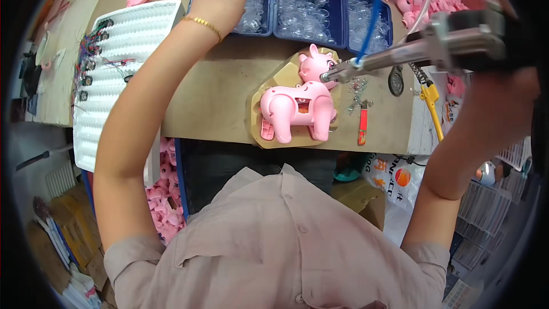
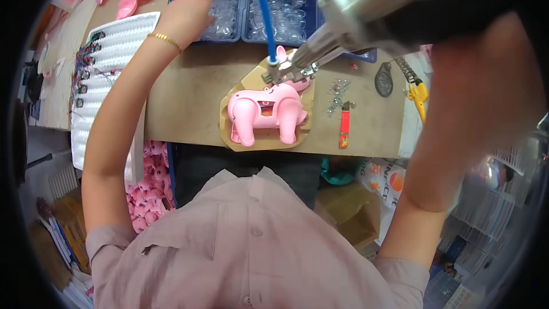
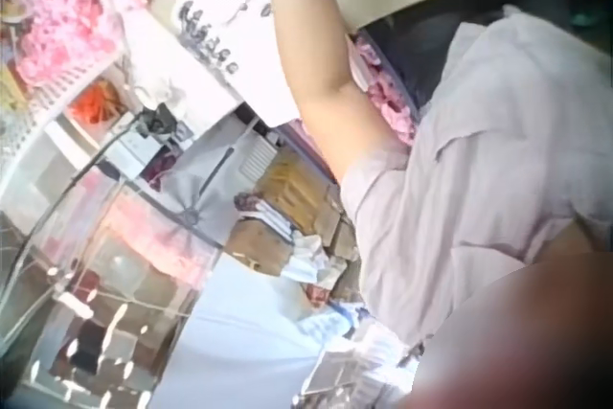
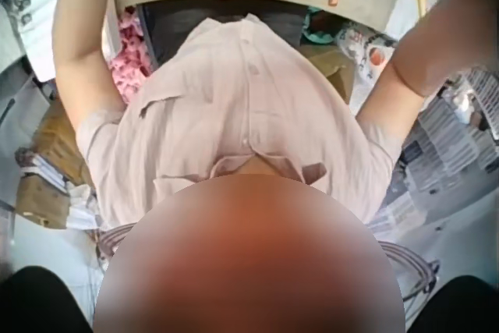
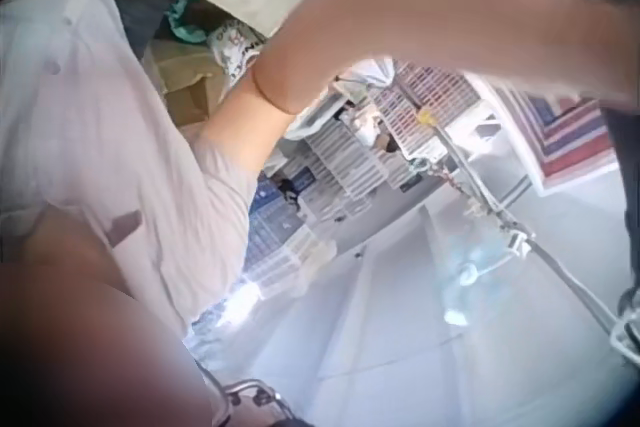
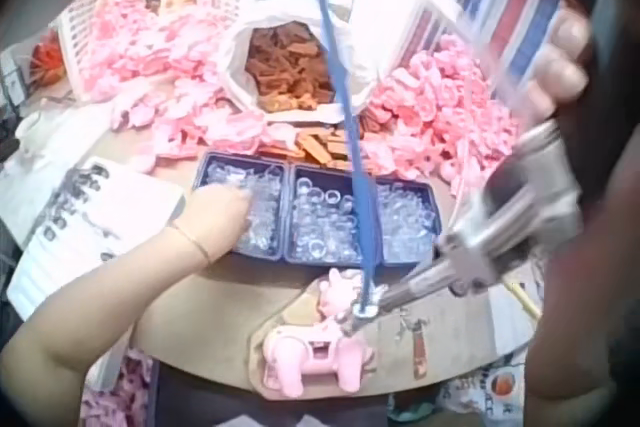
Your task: Assembling electronic components, soldering wires, and fastening screws inside plastic toy ponies on a factory production line.
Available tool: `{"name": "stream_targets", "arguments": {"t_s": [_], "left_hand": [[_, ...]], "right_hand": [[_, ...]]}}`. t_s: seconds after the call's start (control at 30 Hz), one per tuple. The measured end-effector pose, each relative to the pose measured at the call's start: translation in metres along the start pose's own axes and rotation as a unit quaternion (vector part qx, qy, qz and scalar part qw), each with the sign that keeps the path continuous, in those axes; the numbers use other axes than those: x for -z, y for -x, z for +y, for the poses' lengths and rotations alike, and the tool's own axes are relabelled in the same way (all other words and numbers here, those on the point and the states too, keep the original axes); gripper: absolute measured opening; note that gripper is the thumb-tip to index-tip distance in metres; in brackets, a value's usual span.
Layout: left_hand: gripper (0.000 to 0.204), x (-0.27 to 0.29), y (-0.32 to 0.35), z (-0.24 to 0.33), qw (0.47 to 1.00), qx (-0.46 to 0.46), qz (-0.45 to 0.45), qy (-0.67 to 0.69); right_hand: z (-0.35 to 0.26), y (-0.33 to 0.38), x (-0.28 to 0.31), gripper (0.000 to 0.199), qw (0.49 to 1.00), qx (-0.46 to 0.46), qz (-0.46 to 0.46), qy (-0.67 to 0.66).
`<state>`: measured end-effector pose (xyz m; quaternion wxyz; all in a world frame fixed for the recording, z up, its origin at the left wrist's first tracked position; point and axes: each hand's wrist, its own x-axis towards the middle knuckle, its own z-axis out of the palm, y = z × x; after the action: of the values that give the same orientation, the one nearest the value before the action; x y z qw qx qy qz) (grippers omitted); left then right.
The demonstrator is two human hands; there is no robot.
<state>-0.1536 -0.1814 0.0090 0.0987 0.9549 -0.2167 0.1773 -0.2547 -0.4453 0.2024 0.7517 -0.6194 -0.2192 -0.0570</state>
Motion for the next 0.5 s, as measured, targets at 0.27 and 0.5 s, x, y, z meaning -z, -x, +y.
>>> {"name": "stream_targets", "arguments": {"t_s": [0.27,0.5], "left_hand": [[0.015,-0.022,-0.008,-0.021,0.998,-0.012,-0.035,0.055],[0.014,-0.011,-0.015,-0.010,0.945,-0.085,0.168,0.268]], "right_hand": [[0.025,-0.006,0.007,0.018,0.999,-0.001,0.047,0.027],[0.042,0.001,-0.029,0.019,0.998,0.039,0.037,0.021]]}}
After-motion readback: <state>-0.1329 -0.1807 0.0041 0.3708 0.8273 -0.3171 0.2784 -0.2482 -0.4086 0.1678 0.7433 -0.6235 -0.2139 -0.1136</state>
